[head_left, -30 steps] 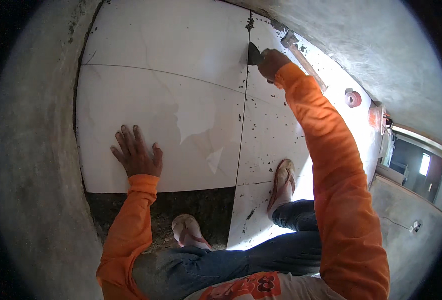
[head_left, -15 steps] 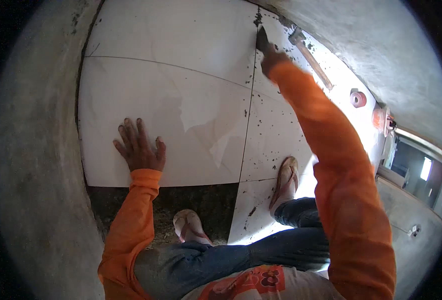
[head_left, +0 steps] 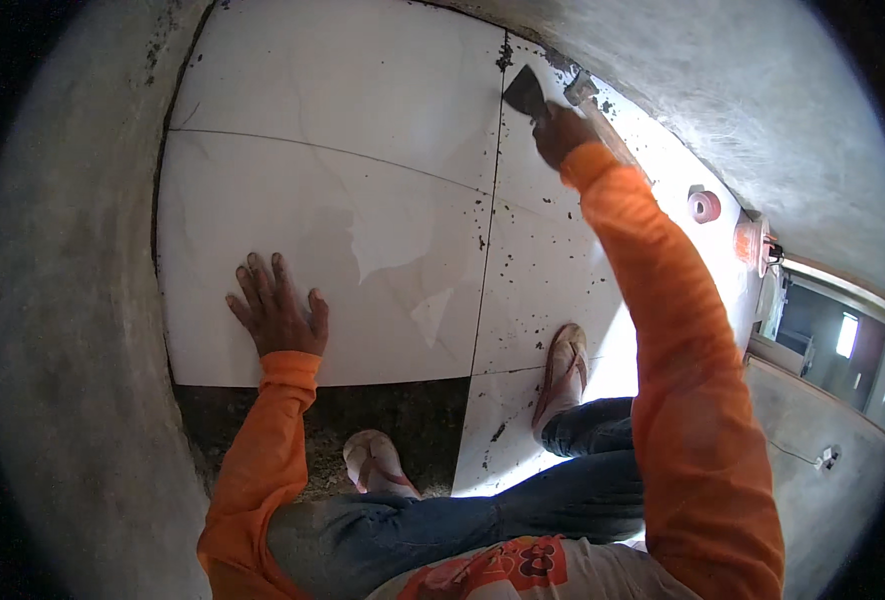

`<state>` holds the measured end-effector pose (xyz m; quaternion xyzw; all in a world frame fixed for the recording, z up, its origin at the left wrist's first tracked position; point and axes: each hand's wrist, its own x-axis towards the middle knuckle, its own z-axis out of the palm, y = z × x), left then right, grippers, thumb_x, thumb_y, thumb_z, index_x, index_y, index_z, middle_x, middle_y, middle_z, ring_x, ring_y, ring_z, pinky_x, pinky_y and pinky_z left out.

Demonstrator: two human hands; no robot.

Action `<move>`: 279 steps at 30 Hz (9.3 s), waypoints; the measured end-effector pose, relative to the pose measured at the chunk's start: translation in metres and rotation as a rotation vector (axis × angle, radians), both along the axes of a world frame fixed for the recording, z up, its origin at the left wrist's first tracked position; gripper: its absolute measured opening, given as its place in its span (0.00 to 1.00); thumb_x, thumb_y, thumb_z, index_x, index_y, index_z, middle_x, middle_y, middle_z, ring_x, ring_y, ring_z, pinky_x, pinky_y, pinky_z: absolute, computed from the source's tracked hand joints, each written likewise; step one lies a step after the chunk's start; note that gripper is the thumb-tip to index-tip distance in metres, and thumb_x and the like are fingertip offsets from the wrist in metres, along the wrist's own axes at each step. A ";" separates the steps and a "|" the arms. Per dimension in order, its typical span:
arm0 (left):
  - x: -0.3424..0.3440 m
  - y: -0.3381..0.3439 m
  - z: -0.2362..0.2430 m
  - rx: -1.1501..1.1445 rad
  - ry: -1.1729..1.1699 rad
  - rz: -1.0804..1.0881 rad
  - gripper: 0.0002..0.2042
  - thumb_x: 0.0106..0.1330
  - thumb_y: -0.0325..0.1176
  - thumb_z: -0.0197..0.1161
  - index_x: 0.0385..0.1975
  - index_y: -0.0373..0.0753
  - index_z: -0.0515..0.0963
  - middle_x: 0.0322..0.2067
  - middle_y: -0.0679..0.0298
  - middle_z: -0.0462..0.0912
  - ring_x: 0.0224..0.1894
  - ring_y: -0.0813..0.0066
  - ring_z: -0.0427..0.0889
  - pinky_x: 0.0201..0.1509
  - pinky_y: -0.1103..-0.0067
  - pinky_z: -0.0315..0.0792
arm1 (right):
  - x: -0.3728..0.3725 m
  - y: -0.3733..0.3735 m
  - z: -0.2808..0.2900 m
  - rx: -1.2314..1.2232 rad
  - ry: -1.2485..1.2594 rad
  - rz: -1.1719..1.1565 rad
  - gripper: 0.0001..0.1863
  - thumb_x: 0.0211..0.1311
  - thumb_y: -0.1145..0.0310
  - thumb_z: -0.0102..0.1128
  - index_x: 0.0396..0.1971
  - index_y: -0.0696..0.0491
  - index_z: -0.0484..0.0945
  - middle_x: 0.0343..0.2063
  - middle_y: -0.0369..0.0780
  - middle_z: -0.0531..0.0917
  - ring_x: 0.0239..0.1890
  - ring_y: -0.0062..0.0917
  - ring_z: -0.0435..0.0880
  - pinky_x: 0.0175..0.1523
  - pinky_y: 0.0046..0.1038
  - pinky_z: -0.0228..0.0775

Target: The person taps white floor tiles with a rubber mallet and uses a spatula to scrape excess mortar from the joints.

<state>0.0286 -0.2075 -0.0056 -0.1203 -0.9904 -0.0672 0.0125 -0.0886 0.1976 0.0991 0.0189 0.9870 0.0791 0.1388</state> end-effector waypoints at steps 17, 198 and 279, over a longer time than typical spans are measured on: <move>-0.012 0.020 -0.001 0.100 0.050 -0.008 0.32 0.60 0.47 0.49 0.64 0.40 0.55 0.66 0.50 0.51 0.68 0.48 0.48 0.64 0.47 0.42 | 0.038 -0.039 -0.071 -0.375 0.163 -0.708 0.27 0.58 0.68 0.48 0.60 0.51 0.61 0.42 0.52 0.79 0.45 0.49 0.77 0.49 0.41 0.70; 0.165 0.097 -0.010 0.222 -0.377 -1.261 0.27 0.65 0.47 0.47 0.63 0.46 0.59 0.68 0.61 0.49 0.71 0.63 0.41 0.70 0.56 0.33 | 0.328 -0.095 0.155 -0.261 -0.910 -0.411 0.14 0.51 0.65 0.54 0.35 0.59 0.73 0.25 0.48 0.79 0.30 0.42 0.80 0.37 0.39 0.70; -0.112 0.319 0.003 -0.148 -0.102 -0.316 0.38 0.62 0.56 0.45 0.66 0.36 0.48 0.67 0.50 0.45 0.70 0.53 0.39 0.70 0.57 0.36 | 0.353 0.215 -0.026 -0.279 0.472 -0.330 0.31 0.52 0.61 0.60 0.56 0.55 0.64 0.53 0.52 0.66 0.57 0.47 0.63 0.60 0.44 0.54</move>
